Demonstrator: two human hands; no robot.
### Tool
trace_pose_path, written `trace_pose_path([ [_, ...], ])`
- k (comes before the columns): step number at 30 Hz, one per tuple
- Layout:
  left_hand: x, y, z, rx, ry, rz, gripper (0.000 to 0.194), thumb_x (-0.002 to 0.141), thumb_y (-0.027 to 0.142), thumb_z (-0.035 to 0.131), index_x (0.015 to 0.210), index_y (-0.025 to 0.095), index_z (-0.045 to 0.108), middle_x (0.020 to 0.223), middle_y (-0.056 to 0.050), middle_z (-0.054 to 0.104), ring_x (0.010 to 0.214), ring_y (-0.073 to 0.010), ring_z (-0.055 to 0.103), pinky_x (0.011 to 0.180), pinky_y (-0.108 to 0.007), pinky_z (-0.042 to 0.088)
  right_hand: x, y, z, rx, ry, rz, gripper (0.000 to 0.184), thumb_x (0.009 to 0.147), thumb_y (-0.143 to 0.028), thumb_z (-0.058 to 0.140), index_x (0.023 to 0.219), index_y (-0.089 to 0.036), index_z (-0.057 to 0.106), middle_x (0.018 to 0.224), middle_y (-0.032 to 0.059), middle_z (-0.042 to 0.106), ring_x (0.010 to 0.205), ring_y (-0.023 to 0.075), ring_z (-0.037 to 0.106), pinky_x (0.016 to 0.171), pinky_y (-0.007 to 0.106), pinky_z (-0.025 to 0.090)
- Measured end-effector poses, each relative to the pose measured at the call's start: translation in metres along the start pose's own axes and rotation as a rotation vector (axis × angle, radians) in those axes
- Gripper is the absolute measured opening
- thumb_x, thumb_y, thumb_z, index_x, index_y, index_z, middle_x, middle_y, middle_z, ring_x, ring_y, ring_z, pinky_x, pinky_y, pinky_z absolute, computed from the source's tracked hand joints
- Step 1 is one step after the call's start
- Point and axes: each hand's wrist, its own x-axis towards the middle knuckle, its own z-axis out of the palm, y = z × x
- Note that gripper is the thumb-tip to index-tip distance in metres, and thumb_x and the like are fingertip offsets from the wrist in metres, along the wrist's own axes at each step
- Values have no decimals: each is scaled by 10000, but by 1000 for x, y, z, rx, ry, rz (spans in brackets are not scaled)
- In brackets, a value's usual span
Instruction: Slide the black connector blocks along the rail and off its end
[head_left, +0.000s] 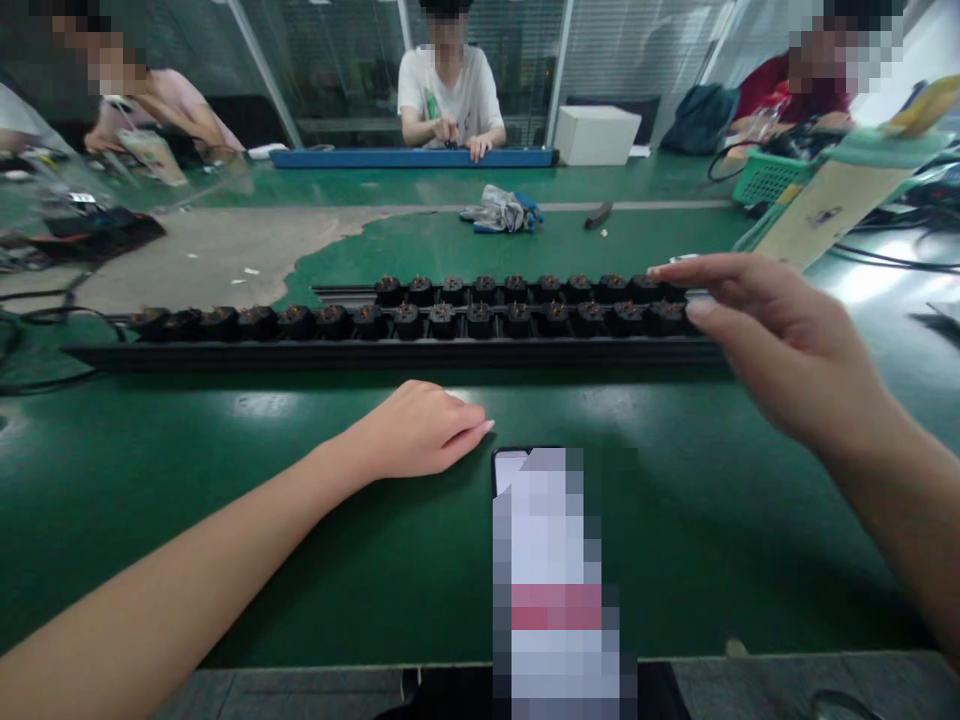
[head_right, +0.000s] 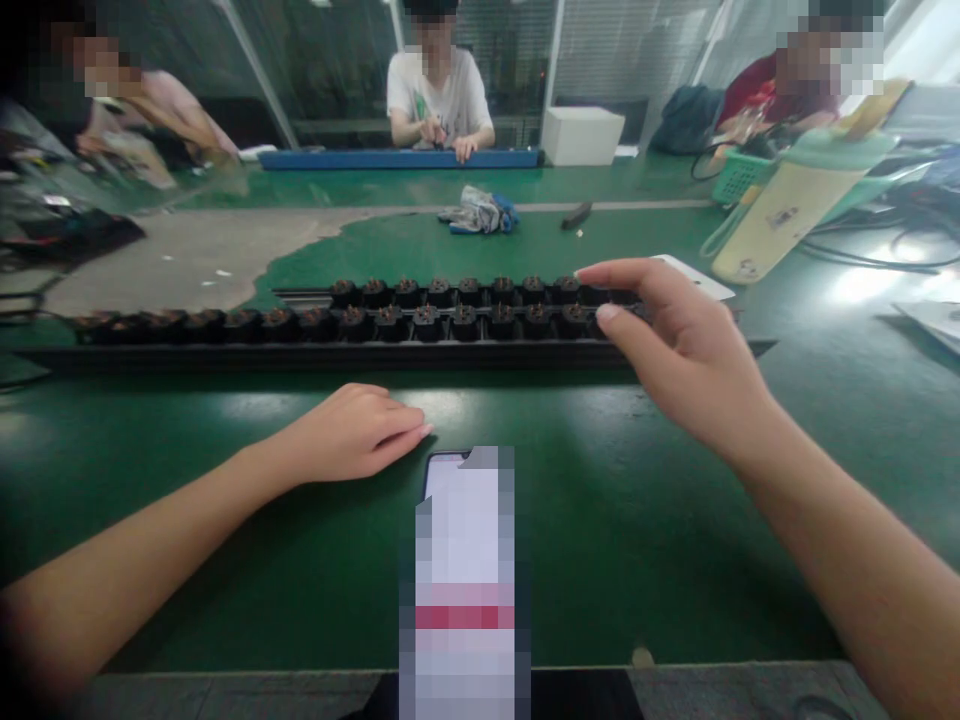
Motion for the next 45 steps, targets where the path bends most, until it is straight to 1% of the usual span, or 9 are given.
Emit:
trace_pose_path([
  [2,-1,0,0,9,2,1,403,1054,302,388,695,190,531,583,-3,590,530,-151,532,566,-296,323,17,2,-17,-213,8,79,440,936,-446,538,1269,-194,679,1149,87,698,1015,201,631,970,392,475],
  [6,-1,1,0,8,6,-1,406,1056,307,383,698,190,531,588,-1,590,532,-148,533,568,-296,327,42,29,-40,-464,-60,118,429,958,-362,470,1244,-131,691,1243,141,672,1146,213,577,1032,381,390],
  [10,-1,1,-1,-9,-5,-9,401,1059,307,381,710,190,539,596,1,593,537,-145,532,591,-290,353,42,80,-50,-422,208,316,395,919,-345,508,1172,-138,731,1091,155,716,970,198,630,891,329,454],
  [13,-2,1,-1,-10,3,-8,399,1060,311,386,713,190,543,592,3,593,537,-148,539,596,-291,367,31,111,-58,-384,292,295,370,902,-373,529,1117,-152,733,1089,147,728,940,203,660,860,318,482],
  [19,-3,0,1,-16,31,0,412,1064,315,384,708,192,551,595,2,598,527,-147,538,592,-301,385,29,148,-74,-721,-48,211,354,917,-398,473,1087,-179,692,1154,184,697,992,262,614,892,383,437],
  [25,-2,0,1,-21,23,-1,410,1062,309,390,704,191,549,602,0,601,538,-146,539,612,-300,393,32,144,-74,-843,-244,351,411,967,-422,351,959,-157,665,961,199,665,879,272,581,815,382,395],
  [34,-3,1,0,9,29,2,412,1059,311,390,702,192,557,589,4,593,531,-142,534,602,-298,396,29,153,-91,-819,-229,283,467,946,-518,456,1063,-156,726,888,154,654,839,257,559,815,374,405],
  [39,-3,1,-1,-10,32,3,410,1058,300,390,699,192,555,586,5,584,528,-145,531,592,-302,388,28,146,-94,-888,-179,403,597,999,-512,285,1005,-139,751,813,166,602,799,259,537,759,377,383],
  [45,-2,1,-2,1,17,-1,412,1061,303,381,698,193,541,581,6,572,526,-147,519,586,-305,368,28,149,-92,-817,-202,478,682,906,-722,449,1038,-133,767,768,152,636,725,239,517,740,379,403],
])
